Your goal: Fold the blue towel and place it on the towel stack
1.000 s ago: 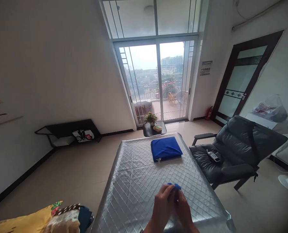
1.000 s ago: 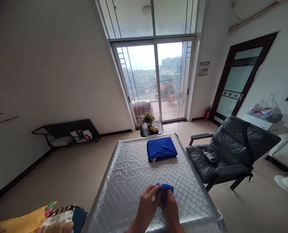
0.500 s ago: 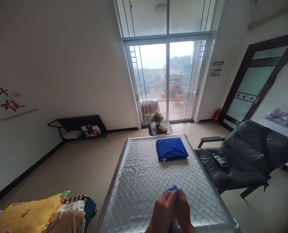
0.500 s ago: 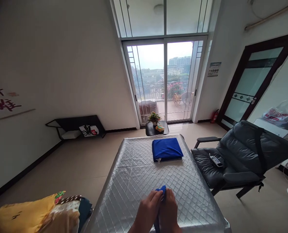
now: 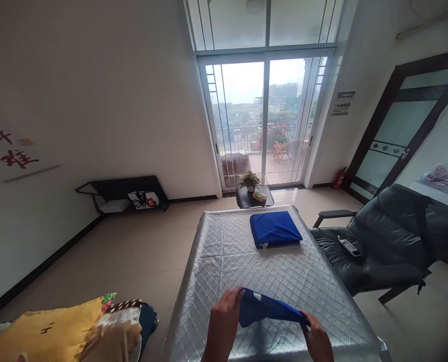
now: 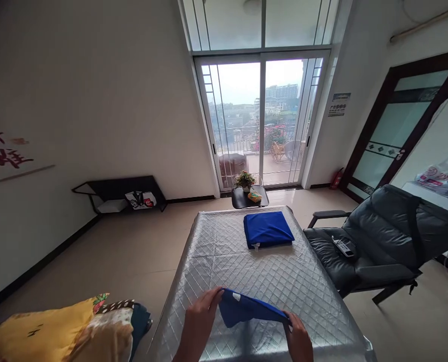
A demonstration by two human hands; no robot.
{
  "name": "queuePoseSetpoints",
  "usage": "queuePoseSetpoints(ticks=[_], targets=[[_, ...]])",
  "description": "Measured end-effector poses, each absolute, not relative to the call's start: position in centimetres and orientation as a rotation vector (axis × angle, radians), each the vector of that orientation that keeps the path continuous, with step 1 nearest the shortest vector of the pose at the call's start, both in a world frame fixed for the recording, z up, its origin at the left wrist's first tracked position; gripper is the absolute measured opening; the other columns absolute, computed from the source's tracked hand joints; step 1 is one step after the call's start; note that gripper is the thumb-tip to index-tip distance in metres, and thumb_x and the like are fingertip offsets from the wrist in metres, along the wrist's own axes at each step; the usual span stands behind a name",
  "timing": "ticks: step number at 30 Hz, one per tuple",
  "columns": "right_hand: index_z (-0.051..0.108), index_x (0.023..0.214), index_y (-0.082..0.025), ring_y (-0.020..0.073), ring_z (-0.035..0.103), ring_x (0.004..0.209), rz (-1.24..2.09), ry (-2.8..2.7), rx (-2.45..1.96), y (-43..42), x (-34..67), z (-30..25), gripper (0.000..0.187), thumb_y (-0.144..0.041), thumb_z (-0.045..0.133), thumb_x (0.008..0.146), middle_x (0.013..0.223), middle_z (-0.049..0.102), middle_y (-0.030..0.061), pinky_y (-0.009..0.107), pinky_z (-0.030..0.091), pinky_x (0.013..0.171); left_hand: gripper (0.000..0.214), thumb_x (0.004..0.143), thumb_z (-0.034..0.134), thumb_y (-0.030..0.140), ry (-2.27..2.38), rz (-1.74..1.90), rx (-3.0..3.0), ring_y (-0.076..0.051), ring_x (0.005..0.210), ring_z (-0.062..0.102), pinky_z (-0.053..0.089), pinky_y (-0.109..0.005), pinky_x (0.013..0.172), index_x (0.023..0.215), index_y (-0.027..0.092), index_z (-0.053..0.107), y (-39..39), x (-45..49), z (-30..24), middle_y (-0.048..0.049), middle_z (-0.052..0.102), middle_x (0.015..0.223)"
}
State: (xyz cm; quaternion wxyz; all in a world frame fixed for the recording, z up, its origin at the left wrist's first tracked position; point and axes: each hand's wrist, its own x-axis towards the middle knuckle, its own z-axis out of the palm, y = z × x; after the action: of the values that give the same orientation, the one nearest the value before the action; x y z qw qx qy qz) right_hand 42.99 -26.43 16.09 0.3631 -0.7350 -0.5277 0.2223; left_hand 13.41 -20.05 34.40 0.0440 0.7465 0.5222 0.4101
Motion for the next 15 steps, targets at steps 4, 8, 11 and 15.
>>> queuePoseSetpoints(ticks=[4, 8, 11, 15], targets=[[0.077, 0.097, -0.029, 0.0247, 0.073, 0.095, 0.550, -1.393, -1.795, -26.5, 44.5, 19.4, 0.035, -0.049, 0.052, 0.082, 0.103, 0.078, 0.0057, 0.033, 0.058, 0.083, 0.051, 0.095, 0.045, 0.063, 1.624, 1.154, 1.875, -0.020, 0.075, 0.076, 0.062, -0.028, 0.068, 0.099, 0.024, 0.077, -19.2, 8.5, 33.2, -0.0046, 0.079, 0.089], [0.079, 0.093, -0.031, 0.0198, 0.072, 0.069, 0.703, -1.451, -1.723, -26.6, 45.4, 25.3, 0.029, -0.050, 0.066, 0.076, 0.085, 0.078, 0.0016, 0.025, 0.058, 0.066, 0.060, 0.077, 0.061, 0.074, 1.543, 1.065, 1.399, -0.022, 0.062, 0.073, 0.062, -0.029, 0.059, 0.098, 0.020, 0.077, -18.1, 5.0, 32.7, -0.0024, 0.076, 0.069], [0.079, 0.087, -0.029, 0.0163, 0.064, 0.051, 0.879, -1.444, -1.714, -26.9, 45.6, 29.4, 0.025, -0.048, 0.071, 0.074, 0.064, 0.071, -0.0012, 0.023, 0.054, 0.054, 0.069, 0.059, 0.074, 0.077, 1.499, 1.046, 1.167, -0.024, 0.062, 0.073, 0.063, -0.032, 0.059, 0.092, 0.017, 0.077, -17.3, 3.9, 33.4, -0.0032, 0.074, 0.065], [0.078, 0.078, -0.026, 0.0156, 0.061, 0.052, 0.956, -1.390, -1.625, -26.8, 46.1, 32.8, 0.026, -0.050, 0.075, 0.072, 0.070, 0.071, 0.0017, 0.024, 0.052, 0.051, 0.071, 0.044, 0.086, 0.070, 1.380, 1.061, 0.927, -0.027, 0.072, 0.075, 0.064, -0.034, 0.067, 0.085, 0.013, 0.075, -17.0, 4.3, 34.5, -0.0072, 0.077, 0.074]])
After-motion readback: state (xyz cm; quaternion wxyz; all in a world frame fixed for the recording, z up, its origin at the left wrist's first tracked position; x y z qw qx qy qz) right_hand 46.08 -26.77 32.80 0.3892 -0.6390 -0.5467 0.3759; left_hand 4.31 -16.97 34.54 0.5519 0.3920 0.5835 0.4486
